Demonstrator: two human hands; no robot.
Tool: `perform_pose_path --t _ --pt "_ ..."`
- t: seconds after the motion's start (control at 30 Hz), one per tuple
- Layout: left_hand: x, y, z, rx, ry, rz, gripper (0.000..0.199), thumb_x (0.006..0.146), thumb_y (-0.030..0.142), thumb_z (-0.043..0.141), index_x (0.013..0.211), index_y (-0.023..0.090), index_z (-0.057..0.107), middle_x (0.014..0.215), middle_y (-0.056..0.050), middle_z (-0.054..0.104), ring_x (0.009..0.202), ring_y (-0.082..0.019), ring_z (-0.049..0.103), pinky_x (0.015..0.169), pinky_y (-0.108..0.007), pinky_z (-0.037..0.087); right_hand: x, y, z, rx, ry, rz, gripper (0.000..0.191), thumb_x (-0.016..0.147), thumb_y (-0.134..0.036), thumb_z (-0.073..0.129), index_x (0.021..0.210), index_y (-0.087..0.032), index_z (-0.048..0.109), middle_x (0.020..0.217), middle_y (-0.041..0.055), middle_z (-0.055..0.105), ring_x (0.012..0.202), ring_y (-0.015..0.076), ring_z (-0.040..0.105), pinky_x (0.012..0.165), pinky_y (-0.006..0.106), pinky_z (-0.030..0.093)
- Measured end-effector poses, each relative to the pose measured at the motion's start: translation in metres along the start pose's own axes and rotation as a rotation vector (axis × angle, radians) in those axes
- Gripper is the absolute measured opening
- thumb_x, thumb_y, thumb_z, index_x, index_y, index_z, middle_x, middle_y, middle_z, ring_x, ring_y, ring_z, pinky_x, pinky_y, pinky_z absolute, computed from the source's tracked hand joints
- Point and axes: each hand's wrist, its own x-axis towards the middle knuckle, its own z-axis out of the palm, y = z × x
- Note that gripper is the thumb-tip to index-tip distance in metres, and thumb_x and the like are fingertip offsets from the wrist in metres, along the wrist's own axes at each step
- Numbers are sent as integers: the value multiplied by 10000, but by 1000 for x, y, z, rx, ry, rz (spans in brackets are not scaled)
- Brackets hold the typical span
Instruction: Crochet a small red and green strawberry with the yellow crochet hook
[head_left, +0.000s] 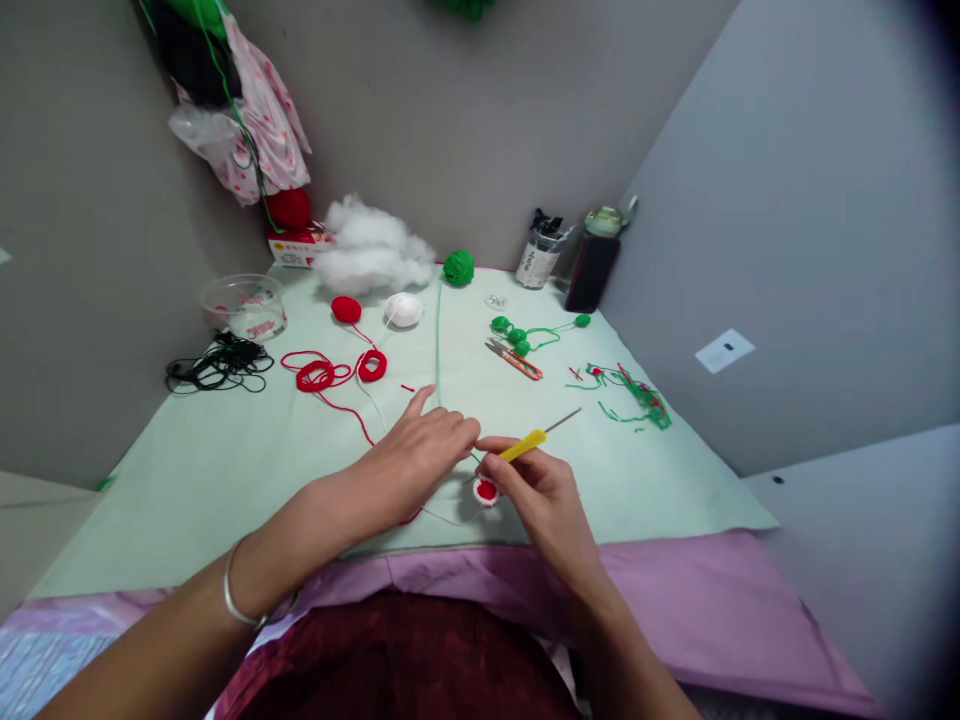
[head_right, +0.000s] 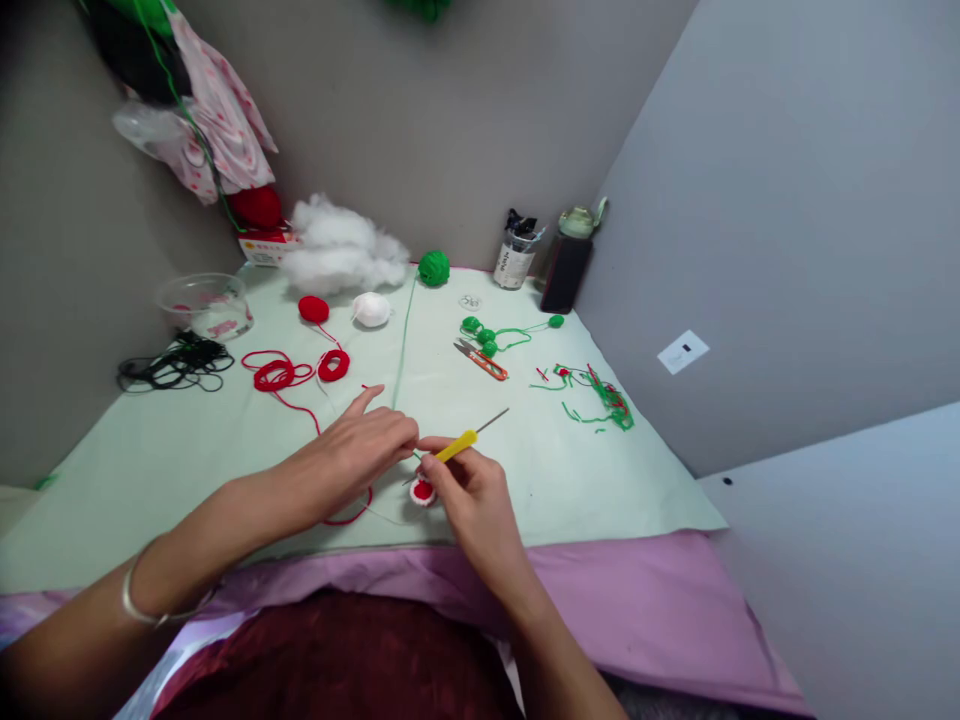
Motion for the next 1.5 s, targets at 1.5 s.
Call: perform_pose_path --t 1.5 --pt "87 -9 8 -87 -258 -175 276 884 323 704 1132 202 710 1231 -114 719 1192 -276 633 1036 -376 474 -9 -14 -15 524 -325 116 273 744 -380 898 681 -162 747 582 7 654 497 82 569 513 181 472"
